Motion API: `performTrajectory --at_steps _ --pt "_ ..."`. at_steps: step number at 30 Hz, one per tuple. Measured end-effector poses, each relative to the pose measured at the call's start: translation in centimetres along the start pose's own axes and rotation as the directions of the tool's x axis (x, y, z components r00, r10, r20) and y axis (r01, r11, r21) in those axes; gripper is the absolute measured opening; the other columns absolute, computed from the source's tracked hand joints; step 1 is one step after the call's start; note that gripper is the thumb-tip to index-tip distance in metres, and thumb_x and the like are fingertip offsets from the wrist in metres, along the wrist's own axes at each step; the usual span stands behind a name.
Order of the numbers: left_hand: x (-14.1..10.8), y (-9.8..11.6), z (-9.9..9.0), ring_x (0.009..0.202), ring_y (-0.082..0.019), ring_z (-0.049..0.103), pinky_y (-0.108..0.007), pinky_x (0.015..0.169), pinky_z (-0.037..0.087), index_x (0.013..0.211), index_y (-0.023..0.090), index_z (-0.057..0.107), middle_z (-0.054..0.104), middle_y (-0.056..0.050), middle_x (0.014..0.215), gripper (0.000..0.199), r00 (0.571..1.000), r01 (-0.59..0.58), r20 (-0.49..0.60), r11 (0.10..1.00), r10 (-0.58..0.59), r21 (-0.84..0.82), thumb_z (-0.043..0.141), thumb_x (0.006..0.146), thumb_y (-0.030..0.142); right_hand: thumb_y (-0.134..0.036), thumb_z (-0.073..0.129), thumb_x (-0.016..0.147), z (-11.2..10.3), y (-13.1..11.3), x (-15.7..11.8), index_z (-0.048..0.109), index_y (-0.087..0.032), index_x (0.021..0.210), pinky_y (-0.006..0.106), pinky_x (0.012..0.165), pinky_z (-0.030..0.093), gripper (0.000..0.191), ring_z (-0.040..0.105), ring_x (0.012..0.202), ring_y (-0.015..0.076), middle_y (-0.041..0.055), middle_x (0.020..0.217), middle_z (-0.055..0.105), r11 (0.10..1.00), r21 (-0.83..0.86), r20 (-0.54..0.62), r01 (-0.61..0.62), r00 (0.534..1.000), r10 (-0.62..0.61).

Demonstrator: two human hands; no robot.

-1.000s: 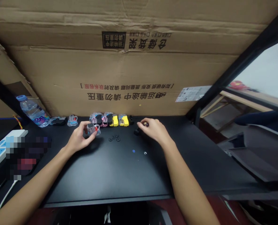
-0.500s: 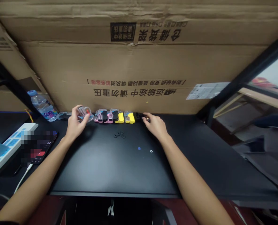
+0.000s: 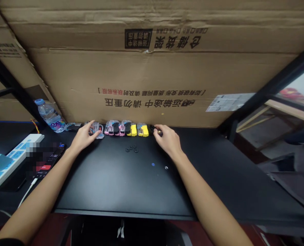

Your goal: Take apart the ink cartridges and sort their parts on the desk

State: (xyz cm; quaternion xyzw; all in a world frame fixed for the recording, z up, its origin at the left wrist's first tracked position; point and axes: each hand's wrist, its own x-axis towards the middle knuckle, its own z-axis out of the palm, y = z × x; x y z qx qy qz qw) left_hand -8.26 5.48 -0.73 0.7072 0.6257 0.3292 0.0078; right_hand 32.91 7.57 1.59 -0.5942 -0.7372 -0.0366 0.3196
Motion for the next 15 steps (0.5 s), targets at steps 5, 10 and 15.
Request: performTrajectory --at_steps 5,10,15 --pt "-0.1 0.3 -0.2 0.113 -0.038 0.065 -0.048 0.100 0.054 0.151 0.010 0.056 0.077 -0.016 0.114 0.068 0.999 -0.014 0.036 0.984 0.008 0.180 0.060 0.098 0.052 -0.030 0.056 0.098 0.4 -2.4 -0.9 0.078 -0.025 0.116 0.036 0.077 0.059 0.030 0.078 0.096 0.0284 0.0073 0.113 0.082 0.997 0.012 0.067 0.078 0.995 -0.079" --pt "-0.1 -0.2 0.3 0.112 -0.037 0.062 -0.049 0.101 0.051 0.152 0.014 0.056 0.077 -0.014 0.114 0.064 0.999 0.010 0.033 0.981 -0.017 0.192 0.058 0.100 0.051 -0.030 0.056 0.099 1.5 -2.6 -1.5 0.078 -0.024 0.118 0.036 0.077 0.058 0.029 0.078 0.100 0.0285 0.0066 0.116 0.081 0.991 0.037 0.099 0.127 0.987 -0.130" --pt "0.0 -0.4 0.8 0.115 -0.037 0.060 -0.050 0.103 0.050 0.153 0.013 0.055 0.076 -0.016 0.120 0.064 1.000 -0.001 0.002 0.979 0.001 0.205 0.058 0.100 0.049 -0.029 0.056 0.100 2.3 -2.3 -1.6 0.078 -0.026 0.118 0.035 0.078 0.057 0.028 0.077 0.103 0.0286 0.0059 0.119 0.081 0.988 0.053 0.120 0.147 0.981 -0.152"
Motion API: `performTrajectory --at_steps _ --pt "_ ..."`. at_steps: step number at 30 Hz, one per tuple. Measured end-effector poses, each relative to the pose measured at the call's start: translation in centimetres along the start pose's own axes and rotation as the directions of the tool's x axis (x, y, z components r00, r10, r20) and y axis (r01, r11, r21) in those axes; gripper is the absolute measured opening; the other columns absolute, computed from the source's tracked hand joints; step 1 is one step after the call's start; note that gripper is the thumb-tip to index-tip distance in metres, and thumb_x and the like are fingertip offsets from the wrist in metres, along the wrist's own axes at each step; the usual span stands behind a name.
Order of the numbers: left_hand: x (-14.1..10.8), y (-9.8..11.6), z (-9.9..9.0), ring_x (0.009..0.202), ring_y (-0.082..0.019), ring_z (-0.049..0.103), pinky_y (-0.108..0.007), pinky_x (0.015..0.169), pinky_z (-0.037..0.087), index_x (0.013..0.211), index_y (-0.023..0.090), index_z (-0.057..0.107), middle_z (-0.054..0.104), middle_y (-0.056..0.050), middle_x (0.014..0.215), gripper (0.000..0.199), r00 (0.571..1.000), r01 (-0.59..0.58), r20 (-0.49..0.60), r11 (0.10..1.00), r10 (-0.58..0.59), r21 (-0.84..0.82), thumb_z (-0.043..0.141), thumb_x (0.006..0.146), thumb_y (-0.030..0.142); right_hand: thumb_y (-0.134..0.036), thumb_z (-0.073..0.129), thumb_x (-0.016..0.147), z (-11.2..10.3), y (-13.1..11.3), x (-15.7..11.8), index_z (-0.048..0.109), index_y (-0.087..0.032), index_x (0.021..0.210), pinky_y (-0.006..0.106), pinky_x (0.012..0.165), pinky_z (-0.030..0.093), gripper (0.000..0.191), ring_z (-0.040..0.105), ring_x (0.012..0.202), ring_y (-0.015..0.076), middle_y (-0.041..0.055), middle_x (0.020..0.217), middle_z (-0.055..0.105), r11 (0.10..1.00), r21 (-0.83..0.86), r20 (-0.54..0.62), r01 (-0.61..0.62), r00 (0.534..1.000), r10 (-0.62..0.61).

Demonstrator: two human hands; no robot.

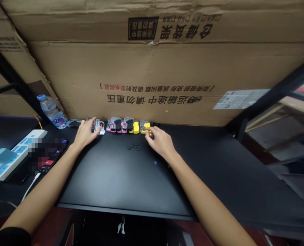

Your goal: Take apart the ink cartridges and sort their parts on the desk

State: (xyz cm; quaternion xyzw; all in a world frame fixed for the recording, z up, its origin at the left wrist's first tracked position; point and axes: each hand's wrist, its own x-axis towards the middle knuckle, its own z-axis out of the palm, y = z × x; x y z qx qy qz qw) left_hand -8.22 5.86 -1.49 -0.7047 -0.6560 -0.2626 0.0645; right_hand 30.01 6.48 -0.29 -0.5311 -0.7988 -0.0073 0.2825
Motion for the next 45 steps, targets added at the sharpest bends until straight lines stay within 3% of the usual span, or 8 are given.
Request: performTrajectory --at_steps 5,11,18,25,30,34,40,45 --pt "0.0 0.2 0.1 0.114 -0.036 0.061 -0.050 0.108 0.048 0.144 0.013 0.060 0.074 -0.015 0.115 0.053 0.999 0.003 -0.051 1.000 -0.004 -0.025 0.061 0.098 0.041 -0.029 0.056 0.100 0.0 0.0 0.0 0.078 -0.025 0.118 0.035 0.077 0.057 0.029 0.077 0.100 0.0280 0.0060 0.119 0.081 1.000 0.007 0.012 0.000 1.000 0.000" --pt "-0.5 0.5 -1.7 0.117 -0.033 0.061 -0.048 0.102 0.049 0.118 0.023 0.072 0.070 -0.011 0.120 0.026 0.998 -0.003 -0.056 0.999 0.001 -0.033 0.060 0.100 0.038 -0.024 0.056 0.096 -0.3 -0.3 0.1 0.078 -0.024 0.119 0.035 0.076 0.058 0.032 0.078 0.100 0.0285 0.0073 0.119 0.081 1.000 -0.011 -0.008 0.008 1.000 -0.008" --pt "-0.9 -0.1 -0.9 0.144 -0.037 0.046 -0.056 0.118 0.041 0.148 0.027 0.062 0.063 -0.012 0.150 0.051 0.997 -0.040 0.060 0.998 0.043 -0.045 0.055 0.103 0.050 -0.026 0.052 0.098 -0.5 -1.0 0.1 0.077 -0.024 0.122 0.037 0.076 0.061 0.035 0.078 0.099 0.0284 0.0081 0.121 0.080 0.998 -0.026 0.014 0.054 0.998 -0.053" --pt "-0.7 -0.4 -0.3 0.127 -0.034 0.059 -0.050 0.112 0.048 0.141 0.031 0.071 0.067 -0.011 0.136 0.044 0.994 -0.060 0.093 0.998 0.058 0.014 0.054 0.104 0.050 -0.030 0.049 0.103 -1.4 -2.5 1.6 0.070 -0.025 0.138 0.036 0.078 0.062 0.041 0.076 0.108 0.0288 0.0097 0.130 0.076 0.985 -0.080 0.037 0.151 0.988 -0.148" --pt "-0.5 -0.7 0.2 0.121 -0.033 0.061 -0.046 0.107 0.050 0.137 0.028 0.073 0.066 -0.012 0.133 0.043 0.997 -0.050 0.061 0.998 0.048 0.031 0.055 0.105 0.051 -0.041 0.051 0.105 0.3 -4.7 3.3 0.053 -0.022 0.158 0.041 0.083 0.063 0.057 0.072 0.121 0.0337 0.0140 0.158 0.059 0.956 -0.169 0.198 0.239 0.959 -0.205" --pt "-0.6 -0.6 0.5 0.122 -0.033 0.060 -0.045 0.105 0.050 0.135 0.026 0.073 0.066 -0.013 0.131 0.043 0.998 -0.040 0.042 0.998 0.039 0.037 0.057 0.105 0.051 -0.035 0.050 0.106 2.3 -5.7 4.1 0.049 -0.017 0.160 0.044 0.085 0.062 0.058 0.074 0.116 0.0348 0.0189 0.167 0.048 0.933 -0.268 0.278 0.241 0.946 -0.164" --pt "-0.8 0.0 0.2 0.116 -0.033 0.060 -0.046 0.105 0.053 0.130 0.023 0.076 0.067 -0.013 0.127 0.043 0.999 -0.044 0.014 0.999 0.043 0.018 0.061 0.102 0.052 -0.028 0.042 0.108 3.8 -5.5 4.0 0.055 -0.015 0.156 0.046 0.086 0.060 0.052 0.078 0.105 0.0332 0.0216 0.164 0.050 0.902 -0.333 0.299 0.274 0.938 -0.175" --pt "-0.8 0.1 -0.1 0.114 -0.034 0.061 -0.047 0.104 0.055 0.131 0.021 0.077 0.066 -0.014 0.123 0.046 0.999 -0.048 0.002 0.999 0.048 0.015 0.064 0.100 0.053 -0.025 0.036 0.109 4.5 -4.4 4.0 0.054 -0.014 0.158 0.045 0.080 0.062 0.053 0.080 0.091 0.0295 0.0232 0.161 0.051 0.897 -0.340 0.219 0.281 0.952 -0.215"
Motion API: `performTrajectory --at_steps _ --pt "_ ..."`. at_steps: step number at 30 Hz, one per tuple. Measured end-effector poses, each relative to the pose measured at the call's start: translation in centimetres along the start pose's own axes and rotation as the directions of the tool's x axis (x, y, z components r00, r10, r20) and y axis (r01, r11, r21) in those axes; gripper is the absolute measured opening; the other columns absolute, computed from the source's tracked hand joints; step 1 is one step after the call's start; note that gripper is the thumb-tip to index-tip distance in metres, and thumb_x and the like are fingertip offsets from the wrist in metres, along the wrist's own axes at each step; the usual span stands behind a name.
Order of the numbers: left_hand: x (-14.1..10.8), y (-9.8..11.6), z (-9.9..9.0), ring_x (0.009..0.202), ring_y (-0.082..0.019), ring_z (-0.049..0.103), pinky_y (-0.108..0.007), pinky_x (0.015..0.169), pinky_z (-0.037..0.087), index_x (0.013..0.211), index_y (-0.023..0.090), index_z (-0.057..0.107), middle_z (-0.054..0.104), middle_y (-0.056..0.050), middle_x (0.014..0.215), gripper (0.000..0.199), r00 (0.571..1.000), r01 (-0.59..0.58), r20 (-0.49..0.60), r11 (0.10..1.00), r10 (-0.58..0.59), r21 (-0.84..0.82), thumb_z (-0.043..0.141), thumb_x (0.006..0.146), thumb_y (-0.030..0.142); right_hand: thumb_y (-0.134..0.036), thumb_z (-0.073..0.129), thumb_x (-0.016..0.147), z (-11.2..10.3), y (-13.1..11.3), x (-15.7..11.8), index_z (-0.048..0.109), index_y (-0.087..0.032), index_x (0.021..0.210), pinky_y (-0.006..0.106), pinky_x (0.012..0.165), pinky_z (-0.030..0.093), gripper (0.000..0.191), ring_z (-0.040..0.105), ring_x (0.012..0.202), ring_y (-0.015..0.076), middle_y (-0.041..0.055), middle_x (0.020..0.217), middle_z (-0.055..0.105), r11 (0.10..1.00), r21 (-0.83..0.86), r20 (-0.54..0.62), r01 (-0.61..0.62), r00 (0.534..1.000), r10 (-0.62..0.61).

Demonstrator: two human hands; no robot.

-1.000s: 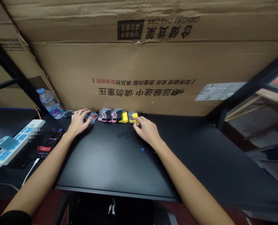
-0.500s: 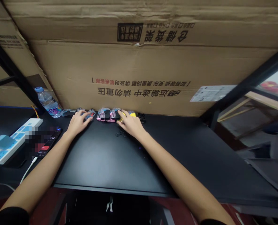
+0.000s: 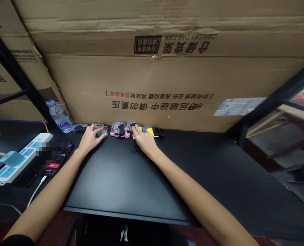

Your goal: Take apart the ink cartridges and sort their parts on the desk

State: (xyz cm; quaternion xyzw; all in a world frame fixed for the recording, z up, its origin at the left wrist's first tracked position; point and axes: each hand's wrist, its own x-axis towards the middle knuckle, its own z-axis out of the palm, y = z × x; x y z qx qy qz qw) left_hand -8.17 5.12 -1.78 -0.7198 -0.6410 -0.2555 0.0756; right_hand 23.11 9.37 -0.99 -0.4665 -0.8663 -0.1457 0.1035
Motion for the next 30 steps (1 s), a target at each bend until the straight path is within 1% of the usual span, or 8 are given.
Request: performTrajectory --at_steps 5,9,14,16,19,22,26,30 --pt "0.1 0.0 -0.1 0.115 -0.034 0.061 -0.047 0.105 0.055 0.129 0.025 0.077 0.065 -0.013 0.121 0.041 1.000 0.013 0.001 1.000 -0.013 -0.027 0.064 0.100 0.050 -0.028 0.036 0.112 -0.6 1.1 -1.6 0.054 -0.014 0.158 0.040 0.072 0.064 0.051 0.081 0.093 0.0298 0.0181 0.162 0.050 0.999 0.040 -0.127 -0.017 0.992 0.021" --pt "0.1 0.3 -0.8 0.118 -0.035 0.059 -0.050 0.107 0.052 0.131 0.023 0.074 0.066 -0.014 0.125 0.037 1.000 0.024 0.015 0.999 -0.024 -0.039 0.063 0.101 0.043 -0.031 0.039 0.112 -2.4 1.1 -4.1 0.061 -0.016 0.151 0.040 0.078 0.066 0.047 0.081 0.102 0.0296 0.0141 0.156 0.059 0.989 0.150 -0.204 0.012 0.979 0.019" --pt "0.0 2.3 -2.4 0.137 -0.035 0.050 -0.055 0.118 0.042 0.139 0.027 0.067 0.065 -0.013 0.138 0.037 0.991 -0.059 -0.129 0.989 0.042 -0.135 0.054 0.107 0.040 -0.027 0.044 0.110 -4.3 1.0 -6.0 0.060 -0.020 0.151 0.038 0.090 0.067 0.045 0.077 0.120 0.0283 0.0124 0.146 0.069 0.957 0.287 -0.238 0.043 0.971 0.027" --pt "-0.4 3.9 -2.8 0.138 -0.032 0.051 -0.054 0.120 0.042 0.140 0.029 0.065 0.065 -0.010 0.141 0.037 0.979 -0.187 -0.120 0.959 0.165 -0.211 0.054 0.107 0.041 -0.024 0.042 0.109 -4.9 0.7 -6.2 0.061 -0.021 0.150 0.037 0.092 0.067 0.045 0.077 0.120 0.0271 0.0108 0.145 0.070 0.942 0.329 -0.235 0.072 0.972 0.008" --pt "-1.2 7.0 -2.8 0.137 -0.031 0.056 -0.053 0.120 0.043 0.144 0.031 0.062 0.065 -0.009 0.144 0.042 0.906 -0.417 -0.070 0.847 0.419 -0.331 0.062 0.103 0.042 -0.023 0.042 0.108 -5.4 -0.3 -6.3 0.062 -0.023 0.148 0.038 0.093 0.068 0.045 0.078 0.118 0.0266 0.0088 0.144 0.072 0.913 0.392 -0.222 0.116 0.975 -0.029" --pt "-2.0 9.6 -2.8 0.132 -0.029 0.060 -0.051 0.115 0.048 0.140 0.028 0.064 0.070 -0.010 0.138 0.038 0.845 -0.530 -0.152 0.762 0.513 -0.373 0.065 0.103 0.039 -0.023 0.044 0.107 -5.4 -1.5 -6.7 0.059 -0.025 0.151 0.040 0.095 0.067 0.047 0.077 0.119 0.0264 0.0081 0.144 0.071 0.866 0.474 -0.191 0.161 0.979 -0.078" --pt "-2.0 10.4 -3.5 0.121 -0.027 0.066 -0.050 0.109 0.052 0.120 0.026 0.069 0.074 -0.009 0.127 0.019 0.861 -0.508 -0.263 0.737 0.434 -0.446 0.063 0.104 0.032 -0.023 0.043 0.109 -4.6 -1.4 -7.1 0.051 -0.027 0.155 0.038 0.099 0.065 0.047 0.076 0.119 0.0236 0.0079 0.146 0.070 0.779 0.611 -0.158 0.140 0.986 -0.053" --pt "-1.1 8.6 -3.7 0.122 -0.027 0.067 -0.050 0.111 0.052 0.112 0.024 0.068 0.073 -0.011 0.127 0.015 0.935 -0.356 -0.208 0.732 0.288 -0.581 0.065 0.102 0.036 -0.024 0.046 0.109 -4.1 0.1 -6.8 0.055 -0.028 0.149 0.042 0.110 0.059 0.041 0.070 0.130 0.0251 0.0086 0.146 0.069 0.761 0.639 -0.205 0.112 0.978 0.028"
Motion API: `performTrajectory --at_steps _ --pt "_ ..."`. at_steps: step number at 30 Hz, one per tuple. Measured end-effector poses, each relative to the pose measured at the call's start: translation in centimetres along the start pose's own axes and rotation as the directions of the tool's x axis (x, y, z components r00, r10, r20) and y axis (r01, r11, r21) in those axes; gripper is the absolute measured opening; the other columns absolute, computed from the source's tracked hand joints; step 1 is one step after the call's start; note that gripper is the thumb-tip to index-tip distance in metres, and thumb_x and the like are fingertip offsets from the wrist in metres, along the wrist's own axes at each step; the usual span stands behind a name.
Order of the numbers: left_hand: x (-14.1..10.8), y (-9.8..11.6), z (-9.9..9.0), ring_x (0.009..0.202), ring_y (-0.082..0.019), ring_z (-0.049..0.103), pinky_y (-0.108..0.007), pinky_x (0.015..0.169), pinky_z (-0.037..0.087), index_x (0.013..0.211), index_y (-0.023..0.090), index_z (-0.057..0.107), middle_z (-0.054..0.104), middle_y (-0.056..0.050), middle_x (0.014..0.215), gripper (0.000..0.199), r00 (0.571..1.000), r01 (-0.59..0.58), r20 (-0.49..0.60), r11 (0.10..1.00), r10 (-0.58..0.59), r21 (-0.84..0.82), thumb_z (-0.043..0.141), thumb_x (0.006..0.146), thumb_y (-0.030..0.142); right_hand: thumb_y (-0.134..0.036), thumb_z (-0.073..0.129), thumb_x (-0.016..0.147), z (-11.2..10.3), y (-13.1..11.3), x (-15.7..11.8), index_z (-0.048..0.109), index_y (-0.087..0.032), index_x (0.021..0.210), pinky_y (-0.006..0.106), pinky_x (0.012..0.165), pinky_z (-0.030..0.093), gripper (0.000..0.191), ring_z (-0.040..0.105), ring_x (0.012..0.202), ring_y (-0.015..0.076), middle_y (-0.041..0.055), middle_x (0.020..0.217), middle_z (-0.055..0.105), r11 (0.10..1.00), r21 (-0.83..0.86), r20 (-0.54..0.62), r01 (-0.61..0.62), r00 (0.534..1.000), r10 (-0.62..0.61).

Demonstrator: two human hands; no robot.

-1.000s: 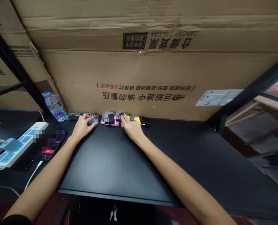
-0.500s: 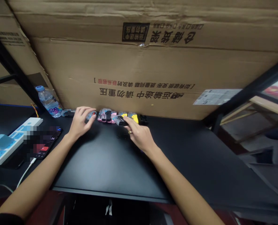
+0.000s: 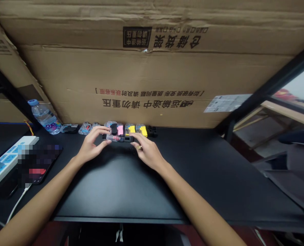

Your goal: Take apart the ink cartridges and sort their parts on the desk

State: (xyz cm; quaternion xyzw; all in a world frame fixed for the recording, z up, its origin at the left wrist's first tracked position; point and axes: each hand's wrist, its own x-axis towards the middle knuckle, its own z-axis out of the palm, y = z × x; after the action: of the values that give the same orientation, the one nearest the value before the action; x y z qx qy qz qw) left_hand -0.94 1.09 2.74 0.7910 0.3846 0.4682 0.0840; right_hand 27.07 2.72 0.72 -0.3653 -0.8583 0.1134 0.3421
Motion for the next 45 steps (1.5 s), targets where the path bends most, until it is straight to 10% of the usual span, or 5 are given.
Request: performTrajectory --at_steps 13,21,28,38,45 --pt "-1.1 -0.8 1.4 0.111 -0.027 0.075 -0.042 0.105 0.056 0.116 0.019 0.078 0.080 -0.011 0.117 0.044 0.950 0.293 0.231 0.863 -0.212 -0.412 0.090 0.082 0.043 -0.031 0.058 0.106 0.7 -1.5 0.1 0.066 -0.024 0.139 0.039 0.096 0.064 0.034 0.073 0.120 0.0268 0.0121 0.137 0.073 0.973 0.220 0.013 0.071 0.997 -0.076" --pt "-1.7 -1.6 1.8 0.084 -0.019 0.073 -0.029 0.082 0.056 0.112 0.017 0.083 0.082 -0.007 0.098 0.046 0.911 0.287 0.374 0.919 -0.174 -0.271 0.093 0.077 0.046 -0.036 0.058 0.100 -0.1 -1.4 0.1 0.071 -0.023 0.123 0.032 0.061 0.058 0.030 0.066 0.061 0.0145 0.0111 0.124 0.077 0.818 0.574 -0.365 -0.047 0.879 0.306" --pt "-2.1 -1.8 2.6 0.081 -0.019 0.070 -0.029 0.078 0.055 0.114 0.015 0.083 0.081 -0.008 0.096 0.055 0.881 0.330 0.434 0.900 -0.186 -0.283 0.093 0.075 0.052 -0.062 0.048 0.098 -0.1 -2.7 0.6 0.074 -0.018 0.071 0.025 0.038 0.031 0.057 0.040 0.035 0.0111 -0.0016 0.043 0.049 0.655 0.710 -0.116 -0.258 0.875 0.471" --pt "-2.2 -2.3 2.8 0.074 -0.016 0.067 -0.027 0.075 0.054 0.116 0.015 0.083 0.080 -0.005 0.089 0.058 0.805 0.532 0.484 0.777 -0.343 -0.335 0.094 0.071 0.049 -0.054 0.054 0.099 0.6 -2.3 0.3 0.070 -0.019 0.064 0.025 0.041 0.035 0.053 0.046 0.039 0.0110 -0.0003 0.045 0.055 0.771 0.545 -0.036 -0.331 0.909 0.416" --pt "-2.1 -1.5 2.6 0.074 -0.016 0.067 -0.027 0.075 0.053 0.110 0.014 0.084 0.080 -0.005 0.087 0.055 0.823 0.488 0.467 0.823 -0.323 -0.291 0.095 0.070 0.050 -0.066 0.065 0.093 0.3 -3.2 0.8 0.070 -0.019 0.072 0.026 0.046 0.042 0.052 0.052 0.043 0.0120 -0.0006 0.053 0.060 0.664 0.663 0.003 -0.346 0.888 0.460"
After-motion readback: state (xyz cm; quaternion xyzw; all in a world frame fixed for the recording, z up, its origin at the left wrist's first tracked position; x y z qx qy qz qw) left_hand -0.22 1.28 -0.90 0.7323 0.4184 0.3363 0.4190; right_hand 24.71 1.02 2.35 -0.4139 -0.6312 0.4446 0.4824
